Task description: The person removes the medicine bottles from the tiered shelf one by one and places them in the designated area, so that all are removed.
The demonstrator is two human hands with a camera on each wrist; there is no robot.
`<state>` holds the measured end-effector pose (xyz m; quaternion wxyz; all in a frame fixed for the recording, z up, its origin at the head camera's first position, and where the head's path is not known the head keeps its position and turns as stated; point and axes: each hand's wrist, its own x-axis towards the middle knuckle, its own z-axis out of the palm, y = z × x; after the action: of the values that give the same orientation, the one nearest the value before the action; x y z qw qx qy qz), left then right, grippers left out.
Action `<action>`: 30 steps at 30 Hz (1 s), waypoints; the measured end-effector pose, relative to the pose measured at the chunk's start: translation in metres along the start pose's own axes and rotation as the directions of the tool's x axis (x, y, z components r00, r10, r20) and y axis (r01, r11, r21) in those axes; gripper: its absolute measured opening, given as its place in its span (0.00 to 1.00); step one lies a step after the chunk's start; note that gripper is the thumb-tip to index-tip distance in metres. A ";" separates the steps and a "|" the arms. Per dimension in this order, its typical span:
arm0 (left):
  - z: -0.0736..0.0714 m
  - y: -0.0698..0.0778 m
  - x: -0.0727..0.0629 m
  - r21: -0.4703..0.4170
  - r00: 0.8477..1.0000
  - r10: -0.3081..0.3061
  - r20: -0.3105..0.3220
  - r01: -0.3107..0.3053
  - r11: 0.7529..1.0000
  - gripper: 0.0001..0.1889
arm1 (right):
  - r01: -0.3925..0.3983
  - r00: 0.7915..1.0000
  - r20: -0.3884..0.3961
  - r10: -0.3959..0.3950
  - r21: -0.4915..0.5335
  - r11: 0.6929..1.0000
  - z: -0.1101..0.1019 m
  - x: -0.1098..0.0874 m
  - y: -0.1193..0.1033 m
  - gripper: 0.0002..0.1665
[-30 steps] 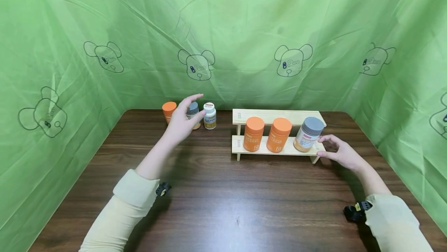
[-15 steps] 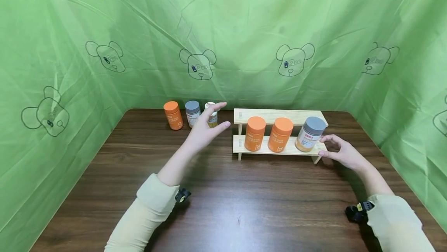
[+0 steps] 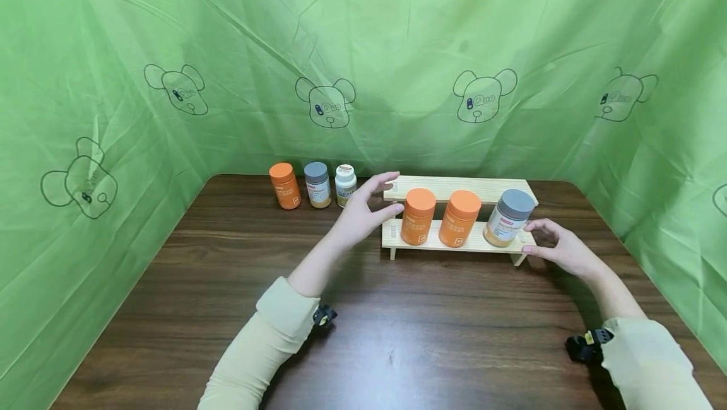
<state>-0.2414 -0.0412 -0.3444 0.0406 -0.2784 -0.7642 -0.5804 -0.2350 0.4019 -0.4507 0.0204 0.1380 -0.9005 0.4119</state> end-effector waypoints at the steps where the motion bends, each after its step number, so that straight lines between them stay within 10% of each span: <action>1: 0.003 -0.006 0.002 -0.014 1.000 0.003 0.004 -0.003 1.000 0.30 | 0.001 1.000 0.001 -0.001 0.000 1.000 0.000 0.000 0.000 0.24; 10: 0.025 -0.031 0.012 -0.009 0.999 -0.014 0.034 0.014 1.000 0.27 | 0.011 1.000 0.002 -0.011 0.000 1.000 0.002 0.001 -0.001 0.24; 22: 0.026 0.004 0.010 -0.033 0.991 -0.057 0.119 0.061 0.998 0.21 | 0.001 1.000 0.001 -0.001 0.005 1.000 0.002 0.000 -0.006 0.24; 30: 0.029 -0.014 0.016 0.001 0.991 -0.069 0.113 0.069 0.998 0.22 | -0.004 1.000 0.006 0.004 0.001 1.000 -0.001 0.000 -0.002 0.25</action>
<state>-0.2536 -0.0111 -0.3594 -0.0231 -0.2844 -0.7737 -0.5657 -0.2348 0.4010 -0.4487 0.0167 0.1372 -0.9007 0.4118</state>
